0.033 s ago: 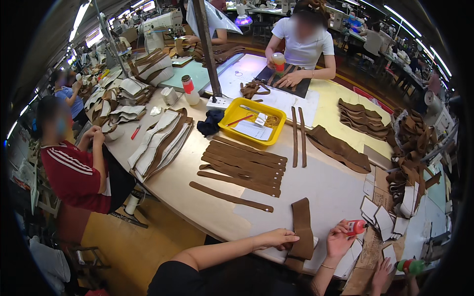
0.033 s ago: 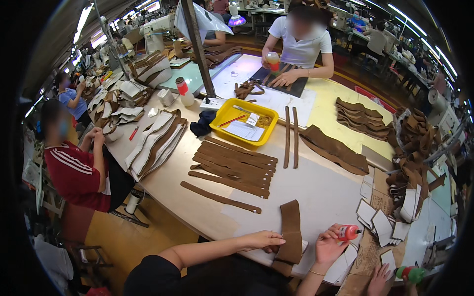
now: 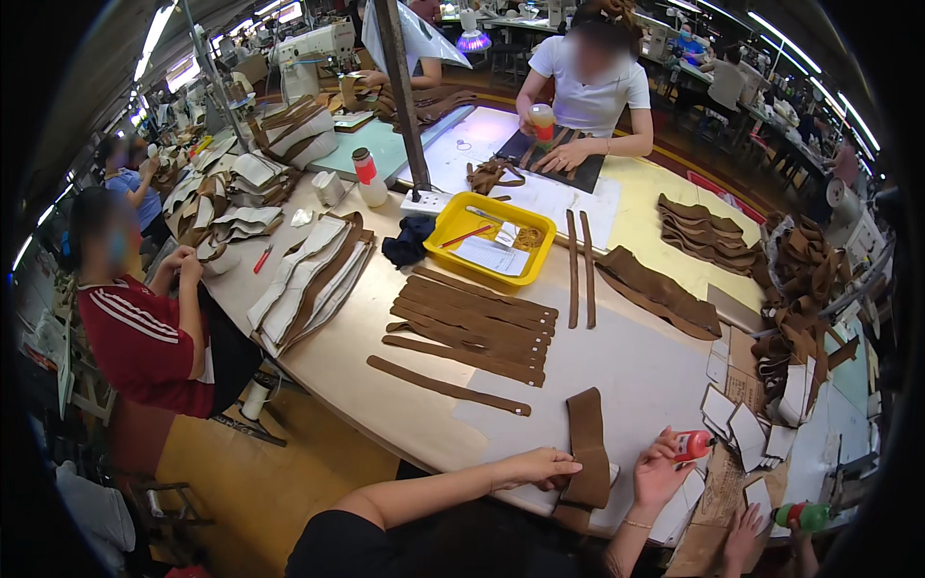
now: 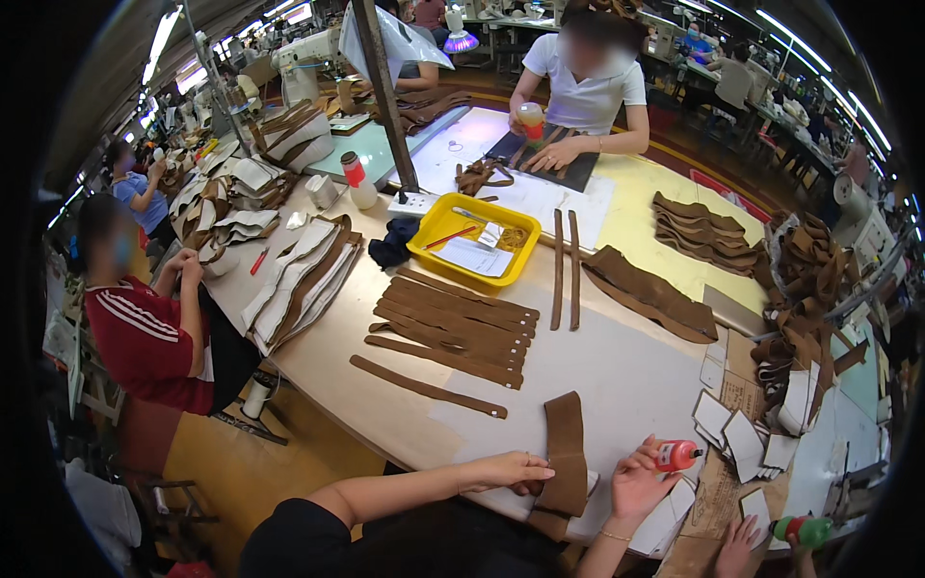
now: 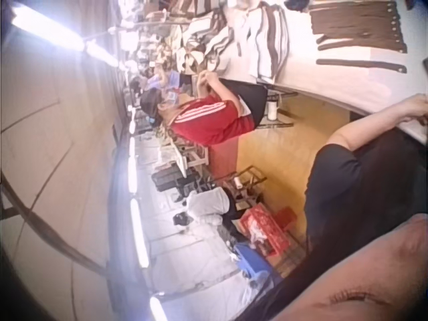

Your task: The person applies glue to brown leather pieces and strips, then presses them together to form assembled components. The person handles multiple leather parts, aligns edges, and uses a squeeze bottle to apply adhesive before joining the pieces.

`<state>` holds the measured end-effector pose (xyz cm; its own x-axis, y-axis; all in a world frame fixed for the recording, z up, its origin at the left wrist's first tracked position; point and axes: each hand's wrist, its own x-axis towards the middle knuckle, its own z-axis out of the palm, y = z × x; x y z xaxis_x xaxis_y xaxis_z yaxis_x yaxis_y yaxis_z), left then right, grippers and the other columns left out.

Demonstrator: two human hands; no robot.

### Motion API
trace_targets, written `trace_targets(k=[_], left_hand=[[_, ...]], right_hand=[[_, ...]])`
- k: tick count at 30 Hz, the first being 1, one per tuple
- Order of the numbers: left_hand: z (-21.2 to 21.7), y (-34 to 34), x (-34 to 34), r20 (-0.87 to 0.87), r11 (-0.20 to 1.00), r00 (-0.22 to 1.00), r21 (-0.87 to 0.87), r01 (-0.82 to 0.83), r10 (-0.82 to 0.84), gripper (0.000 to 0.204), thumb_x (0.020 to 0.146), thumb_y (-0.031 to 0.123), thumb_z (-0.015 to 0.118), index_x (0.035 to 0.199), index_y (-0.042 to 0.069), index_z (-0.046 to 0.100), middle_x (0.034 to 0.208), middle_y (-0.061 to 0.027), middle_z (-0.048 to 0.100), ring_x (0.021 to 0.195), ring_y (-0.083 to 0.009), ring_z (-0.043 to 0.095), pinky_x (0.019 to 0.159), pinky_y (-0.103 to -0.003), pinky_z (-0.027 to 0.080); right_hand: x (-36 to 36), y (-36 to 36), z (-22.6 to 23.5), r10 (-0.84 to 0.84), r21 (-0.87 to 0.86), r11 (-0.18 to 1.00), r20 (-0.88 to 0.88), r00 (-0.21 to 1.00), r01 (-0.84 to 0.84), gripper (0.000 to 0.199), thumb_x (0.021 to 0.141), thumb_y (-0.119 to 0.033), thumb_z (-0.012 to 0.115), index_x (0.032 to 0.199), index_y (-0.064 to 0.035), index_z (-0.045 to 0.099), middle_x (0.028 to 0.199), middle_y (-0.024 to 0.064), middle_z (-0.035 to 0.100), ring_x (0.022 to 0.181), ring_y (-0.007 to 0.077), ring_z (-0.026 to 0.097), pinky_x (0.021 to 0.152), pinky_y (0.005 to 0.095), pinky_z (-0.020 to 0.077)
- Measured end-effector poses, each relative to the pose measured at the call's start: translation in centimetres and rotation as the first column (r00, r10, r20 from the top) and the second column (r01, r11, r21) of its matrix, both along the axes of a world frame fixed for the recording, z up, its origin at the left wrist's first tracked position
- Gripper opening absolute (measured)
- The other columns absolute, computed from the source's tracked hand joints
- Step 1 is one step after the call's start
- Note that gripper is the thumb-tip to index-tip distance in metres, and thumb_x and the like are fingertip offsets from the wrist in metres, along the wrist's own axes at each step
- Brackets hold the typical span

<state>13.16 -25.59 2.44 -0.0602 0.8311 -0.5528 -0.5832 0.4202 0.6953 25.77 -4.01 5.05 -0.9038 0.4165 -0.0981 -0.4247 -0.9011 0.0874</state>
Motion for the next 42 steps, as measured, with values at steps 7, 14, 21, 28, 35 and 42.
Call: trace_targets(k=[7, 14, 21, 28, 35, 42], left_hand=[[-0.3, -1.1, -1.5, -0.141, 0.989, 0.981, -0.074, 0.127, -0.136, 0.041, 0.093, 0.038, 0.057, 0.119, 0.006, 0.059, 0.099, -0.0012, 0.062, 0.087, -0.0086, 0.057, 0.073, -0.023, 0.047], [1.7, -2.0, -2.1, -0.089, 0.999, 0.995, -0.031, -0.042, 0.039, 0.043, 0.094, 0.030, 0.058, 0.125, 0.001, 0.054, 0.106, -0.0066, 0.064, 0.094, -0.0146, 0.061, 0.082, -0.025, 0.048], [4.1, -2.6, -4.1, -0.224, 0.987, 0.964, -0.115, 0.116, -0.140, 0.041, 0.094, 0.029, 0.057, 0.124, 0.001, 0.056, 0.102, -0.0062, 0.065, 0.073, -0.0121, 0.062, 0.075, -0.023, 0.049], [7.7, -5.9, -11.9, -0.427, 0.980, 0.883, 0.097, -0.172, 0.197, 0.032, 0.094, 0.022, 0.055, 0.111, -0.005, 0.060, 0.083, -0.0100, 0.066, 0.062, -0.0117, 0.058, 0.062, -0.025, 0.049], [12.7, -14.5, -20.0, -0.667, 0.634, 0.266, 0.395, -0.665, 0.695, 0.027, 0.089, 0.022, 0.063, 0.108, 0.003, 0.059, 0.081, -0.0040, 0.061, 0.062, -0.0076, 0.053, 0.061, -0.023, 0.045], [10.6, -25.2, -27.8, -0.629, 0.571, 0.190, 0.484, -0.664, 0.754, 0.022, 0.095, 0.025, 0.054, 0.106, 0.007, 0.060, 0.096, -0.0032, 0.060, 0.075, -0.0120, 0.052, 0.069, -0.027, 0.041]], right_hand=[[3.1, -4.1, -0.9, 0.383, 0.695, 0.702, -0.188, 0.905, -0.153, 0.094, 0.077, -0.066, 0.061, 0.138, 0.0013, 0.036, 0.128, 0.0292, 0.050, 0.101, 0.0441, 0.060, 0.084, 0.0577, 0.0463], [-3.2, -3.9, 6.2, 0.441, 0.839, 0.090, 0.450, 0.777, -0.537, 0.055, 0.088, -0.026, 0.066, 0.131, -0.0021, 0.040, 0.123, 0.0122, 0.053, 0.111, 0.0174, 0.055, 0.094, 0.0308, 0.0446], [-3.2, -4.9, 8.3, 0.205, 0.876, -0.153, 0.480, 0.853, -0.457, 0.048, 0.089, -0.025, 0.066, 0.126, -0.0034, 0.045, 0.117, 0.0091, 0.055, 0.103, 0.0151, 0.057, 0.088, 0.0290, 0.0466], [-2.7, -6.1, 6.6, 0.155, 0.876, 0.044, 0.468, 0.870, -0.480, 0.040, 0.089, -0.023, 0.065, 0.121, -0.0034, 0.050, 0.109, 0.0062, 0.058, 0.097, 0.0125, 0.058, 0.086, 0.0267, 0.0465], [-4.5, -6.8, 3.8, 0.035, 0.904, -0.038, 0.427, 0.903, -0.426, 0.034, 0.091, -0.021, 0.063, 0.118, -0.0027, 0.052, 0.106, 0.0053, 0.059, 0.092, 0.0116, 0.057, 0.083, 0.0264, 0.0469], [-8.2, -13.2, 4.6, 0.229, 0.890, -0.220, 0.444, 0.866, -0.399, 0.028, 0.092, -0.025, 0.060, 0.108, -0.0033, 0.055, 0.100, 0.0057, 0.062, 0.089, 0.0130, 0.058, 0.080, 0.0296, 0.0475]])
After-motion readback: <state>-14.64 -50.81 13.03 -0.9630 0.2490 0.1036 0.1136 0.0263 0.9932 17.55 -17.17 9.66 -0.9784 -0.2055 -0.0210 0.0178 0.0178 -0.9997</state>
